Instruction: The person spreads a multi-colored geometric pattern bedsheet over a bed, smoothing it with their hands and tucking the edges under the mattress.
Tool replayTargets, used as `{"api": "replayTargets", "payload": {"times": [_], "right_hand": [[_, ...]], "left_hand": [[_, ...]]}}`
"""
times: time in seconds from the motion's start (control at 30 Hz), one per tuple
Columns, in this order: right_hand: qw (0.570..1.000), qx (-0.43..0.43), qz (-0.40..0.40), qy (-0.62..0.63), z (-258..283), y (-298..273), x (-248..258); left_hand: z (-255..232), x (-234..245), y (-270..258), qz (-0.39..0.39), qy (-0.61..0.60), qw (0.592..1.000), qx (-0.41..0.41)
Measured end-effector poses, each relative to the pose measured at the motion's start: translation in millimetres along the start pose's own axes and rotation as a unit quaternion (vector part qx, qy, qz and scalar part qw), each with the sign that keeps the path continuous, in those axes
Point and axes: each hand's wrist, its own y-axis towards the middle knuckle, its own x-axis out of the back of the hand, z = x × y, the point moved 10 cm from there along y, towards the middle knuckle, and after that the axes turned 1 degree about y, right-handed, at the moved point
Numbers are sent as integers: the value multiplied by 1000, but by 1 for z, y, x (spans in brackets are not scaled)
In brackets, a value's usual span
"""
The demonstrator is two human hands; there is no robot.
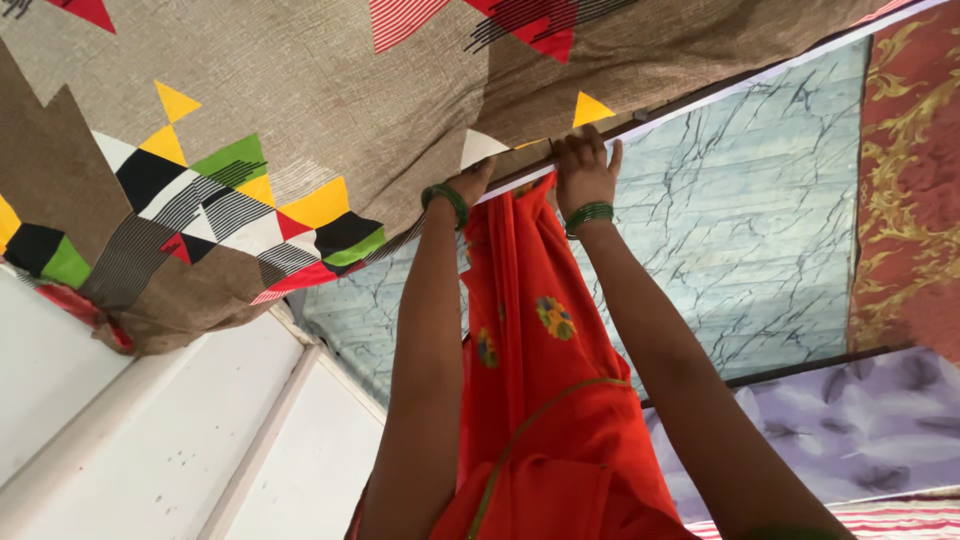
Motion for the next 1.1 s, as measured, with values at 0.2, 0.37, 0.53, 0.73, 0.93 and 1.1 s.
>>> {"api": "replayTargets", "payload": {"times": [0.2,0.37,0.53,0.73,0.93,1.1], "right_hand": [[983,-181,7,-12,-47,19,39],[982,-175,63,-33,-72,27,32],[983,-171,62,4,-65,16,35],[966,-215,144,18,-73,18,39],[973,-214,74,-52,-127,49,15],[969,-234,70,-25,-147,56,-6]], "left_hand": [[-7,4,-23,54,38,995,69],[-15,1,-28,89,53,992,67],[-21,10,-43,59,46,993,96],[-11,3,-37,95,70,985,124],[-13,6,-23,47,84,993,62],[-13,3,-36,88,78,987,109]]}}
